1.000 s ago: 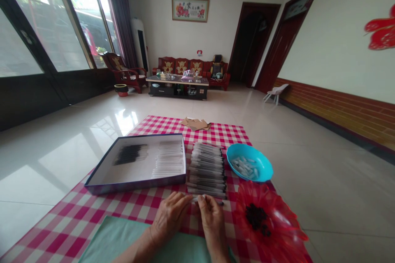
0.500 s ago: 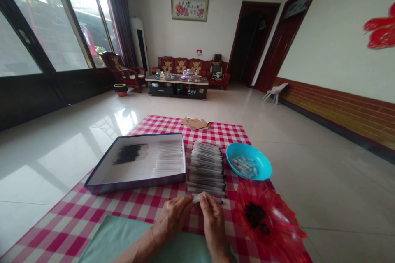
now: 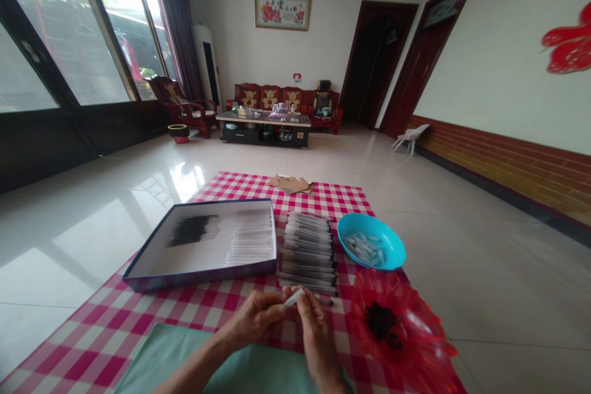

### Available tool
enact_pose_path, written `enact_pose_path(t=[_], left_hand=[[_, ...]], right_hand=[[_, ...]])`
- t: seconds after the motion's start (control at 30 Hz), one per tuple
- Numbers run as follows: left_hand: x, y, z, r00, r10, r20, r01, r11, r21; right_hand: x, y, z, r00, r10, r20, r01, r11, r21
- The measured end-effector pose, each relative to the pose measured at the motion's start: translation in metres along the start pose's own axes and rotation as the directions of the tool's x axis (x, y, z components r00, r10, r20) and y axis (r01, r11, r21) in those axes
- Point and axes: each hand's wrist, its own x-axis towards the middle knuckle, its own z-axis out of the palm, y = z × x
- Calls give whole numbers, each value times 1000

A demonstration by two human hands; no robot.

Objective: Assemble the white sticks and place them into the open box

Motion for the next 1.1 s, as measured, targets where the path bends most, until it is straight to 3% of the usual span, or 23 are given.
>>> enact_pose_path(t=[0.07,0.13,0.27,0.37,0.43,0.5,0.57,0.6,0.67,0.7,0.77,0.83,0.9,1.0,1.1], left_hand=[[-1,-3,12,964,174,-199,-117,956,269],[-2,-7,21,900,331,-283,-157,854,497],[-5,-13,25,811,512,-284,-147,648,748],[-5,-12,22,813,525,-251,-172,629,758],[-5,-8,18,860,446,-249,-191,734,652],[-3,-5,14,937,262,-230,-150,898,413],[0,-2,7,997,11,-80,-5,998,67],[1,-1,3,996,-88,33,91,991,-97],[2,-1,-2,954,-192,232,262,909,-325],[3,-2,-4,934,-212,288,315,869,-382],[3,-4,-3,932,-208,298,323,851,-415],[2,-5,2,977,-137,162,185,927,-328],[2,-7,7,997,7,-77,-14,996,-89],[-1,-9,13,930,231,-287,-131,935,328],[-4,-10,15,876,371,-309,-139,806,575]], right_hand=[[2,3,1,999,38,-22,-36,998,52],[4,4,4,997,64,-43,-60,995,78],[4,3,8,995,45,-86,-40,998,52],[3,1,7,993,14,-117,-17,1000,-24],[3,0,4,995,10,-99,-15,999,-48],[2,-1,1,998,17,-58,-19,999,-36],[0,-1,-1,1000,17,-26,-17,1000,-16],[-1,0,-1,1000,14,-15,-14,1000,-5],[-2,0,-1,1000,13,11,-13,1000,28],[-2,1,0,999,17,28,-18,998,54],[-3,2,1,998,35,61,-42,991,130],[-2,3,3,996,54,70,-67,977,203],[0,5,3,995,76,62,-89,964,251],[2,8,4,994,91,68,-106,958,266],[3,11,5,997,76,21,-79,971,226]])
